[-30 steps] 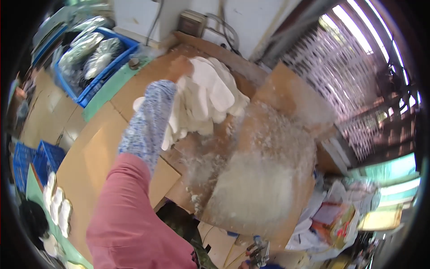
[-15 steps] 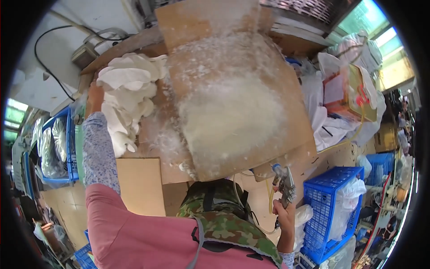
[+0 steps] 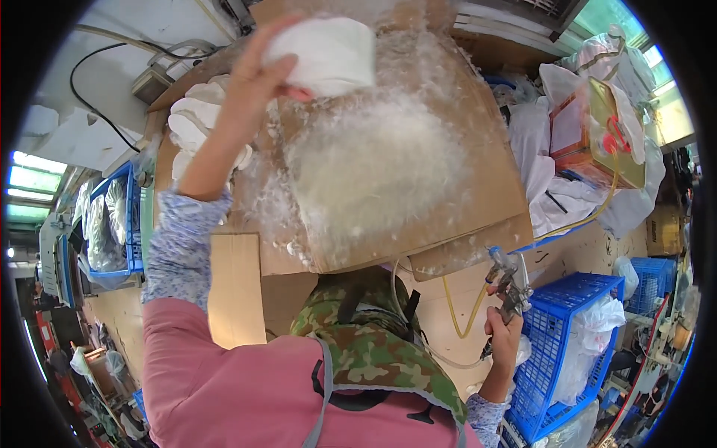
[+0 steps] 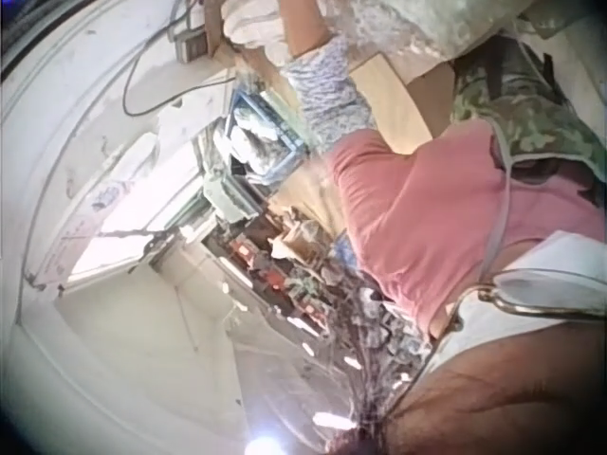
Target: The recorder sprays adhesive onto shoe insoles using a spray gun and then stacks them on a nearby cardboard surface.
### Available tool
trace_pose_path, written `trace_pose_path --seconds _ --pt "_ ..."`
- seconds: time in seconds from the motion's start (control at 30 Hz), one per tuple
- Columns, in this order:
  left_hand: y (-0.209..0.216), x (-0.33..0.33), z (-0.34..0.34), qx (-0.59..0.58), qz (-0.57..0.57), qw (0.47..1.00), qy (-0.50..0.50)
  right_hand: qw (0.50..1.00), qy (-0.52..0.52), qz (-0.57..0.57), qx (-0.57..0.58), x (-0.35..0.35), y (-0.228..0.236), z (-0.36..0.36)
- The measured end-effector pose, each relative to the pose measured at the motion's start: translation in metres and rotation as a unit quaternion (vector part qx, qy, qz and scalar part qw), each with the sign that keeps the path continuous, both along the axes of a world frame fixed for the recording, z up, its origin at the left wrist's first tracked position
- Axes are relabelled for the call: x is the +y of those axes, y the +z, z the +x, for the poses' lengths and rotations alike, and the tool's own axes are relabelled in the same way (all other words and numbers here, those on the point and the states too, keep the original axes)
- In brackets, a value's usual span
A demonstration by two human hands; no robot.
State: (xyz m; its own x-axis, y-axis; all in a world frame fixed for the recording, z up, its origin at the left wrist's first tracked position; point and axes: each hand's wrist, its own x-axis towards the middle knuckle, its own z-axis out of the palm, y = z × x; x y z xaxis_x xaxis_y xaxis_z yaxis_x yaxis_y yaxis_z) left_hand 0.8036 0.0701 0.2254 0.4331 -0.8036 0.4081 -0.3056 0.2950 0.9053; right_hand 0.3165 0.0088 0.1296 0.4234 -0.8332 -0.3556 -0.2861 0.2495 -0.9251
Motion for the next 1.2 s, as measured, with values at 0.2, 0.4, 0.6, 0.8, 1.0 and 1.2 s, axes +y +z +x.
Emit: trace_pose_path --seconds 0.2,0.4,0.6,0.8,1.0,1.2 --pt "-0.122 -0.006 -0.072 0.225 0.139 0.964 0.031 0.998 0.023 -0.019 0.047 -0.009 0.005 0.002" --pt "-0.184 0.055 -0.093 0.319 0.163 0.925 0.130 0.994 0.071 -0.028 0.080 0.004 0.010 0.023" --pt "-0.123 -0.014 -0.090 0.279 0.088 0.953 -0.076 0.999 0.020 -0.023 0.029 0.017 -0.004 0.040" --pt "-0.049 -0.078 -0.138 0.250 -0.020 0.941 -0.228 0.998 -0.005 -0.020 0.061 0.034 -0.006 0.021" --pt "-0.106 -0.060 -0.151 0.252 0.049 0.951 -0.174 0.997 -0.032 -0.036 0.058 0.053 -0.013 0.003" --pt "-0.206 0.025 -0.120 0.295 0.236 0.924 -0.058 0.996 -0.004 -0.006 0.092 0.056 -0.022 0.011"
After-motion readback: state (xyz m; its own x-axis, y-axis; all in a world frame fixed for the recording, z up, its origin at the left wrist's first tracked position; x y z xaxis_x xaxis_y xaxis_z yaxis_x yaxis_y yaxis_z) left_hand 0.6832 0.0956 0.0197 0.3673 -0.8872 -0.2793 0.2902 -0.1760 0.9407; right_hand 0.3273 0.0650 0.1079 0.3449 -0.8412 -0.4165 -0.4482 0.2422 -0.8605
